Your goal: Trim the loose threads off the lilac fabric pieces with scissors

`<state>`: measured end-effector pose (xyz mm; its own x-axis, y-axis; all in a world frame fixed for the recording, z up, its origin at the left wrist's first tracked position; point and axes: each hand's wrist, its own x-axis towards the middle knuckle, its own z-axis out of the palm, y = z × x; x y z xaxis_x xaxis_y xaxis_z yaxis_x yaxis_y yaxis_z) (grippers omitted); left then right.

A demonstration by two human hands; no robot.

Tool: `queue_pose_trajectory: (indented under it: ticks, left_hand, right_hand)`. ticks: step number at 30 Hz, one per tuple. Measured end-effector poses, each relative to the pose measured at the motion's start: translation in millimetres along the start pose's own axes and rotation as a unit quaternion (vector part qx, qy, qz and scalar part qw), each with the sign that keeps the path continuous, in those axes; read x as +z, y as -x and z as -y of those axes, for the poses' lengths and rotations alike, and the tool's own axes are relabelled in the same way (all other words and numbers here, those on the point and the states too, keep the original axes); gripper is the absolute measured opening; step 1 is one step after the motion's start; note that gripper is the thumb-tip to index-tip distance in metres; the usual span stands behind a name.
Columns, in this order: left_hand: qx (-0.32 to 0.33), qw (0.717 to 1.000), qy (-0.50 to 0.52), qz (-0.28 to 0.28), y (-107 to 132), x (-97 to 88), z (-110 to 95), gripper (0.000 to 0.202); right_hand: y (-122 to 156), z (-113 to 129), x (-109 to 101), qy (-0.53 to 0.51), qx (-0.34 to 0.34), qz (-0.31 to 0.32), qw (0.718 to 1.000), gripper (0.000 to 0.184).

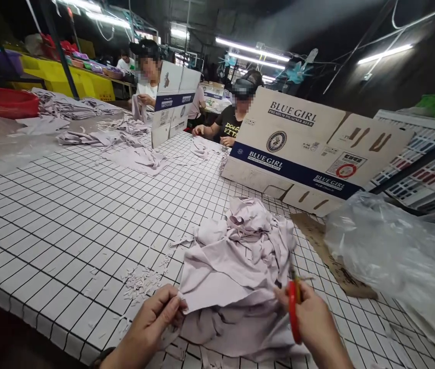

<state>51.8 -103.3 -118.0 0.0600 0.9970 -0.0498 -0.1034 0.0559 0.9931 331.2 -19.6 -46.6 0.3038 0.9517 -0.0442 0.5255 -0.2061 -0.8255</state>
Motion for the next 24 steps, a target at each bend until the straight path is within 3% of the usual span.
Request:
queue_pose_trajectory:
  ticks: [3,6,9,12,14,16,18,21,24]
  left_hand:
    - [-0.007,0.997,-0.078,0.030,9,-4.1,-4,0.038]
    - [0.024,0.977,-0.204,0.059,15,-11.9,-12,0.032]
    - [0.064,0.938,-0.341,0.000,1,-23.6,-22,0.032]
    - [0.123,0.892,-0.431,-0.063,-40,-32.7,-31,0.030]
    - [0.164,0.863,-0.478,-0.013,-76,-34.3,-35,0.028]
    - [0.183,0.832,-0.513,0.106,-110,-32.4,-37,0.023]
    - [0.192,0.811,-0.523,0.178,-134,-28.6,-38,0.013]
    - [0.204,0.798,-0.523,0.217,-146,-25.6,-42,0.013]
    - [0.201,0.805,-0.507,0.233,-138,-29.5,-52,0.018]
  right_hand:
    - [15,-11,10,0.082,0.021,0.010,0.996,0.033]
    - [16,5,35,0.070,0.017,0.092,0.993,0.035]
    - [9,26,69,0.094,-0.042,0.158,0.982,0.030]
    - [4,36,96,0.108,-0.093,0.159,0.977,0.015]
    - [3,37,104,0.104,-0.110,0.156,0.976,0.008]
    - [4,36,102,0.093,-0.120,0.161,0.975,0.006]
    - [5,33,93,0.077,-0.124,0.167,0.975,0.009]
    - [5,26,77,0.058,-0.119,0.154,0.979,0.009]
    - [3,17,70,0.043,-0.109,0.121,0.986,0.009]
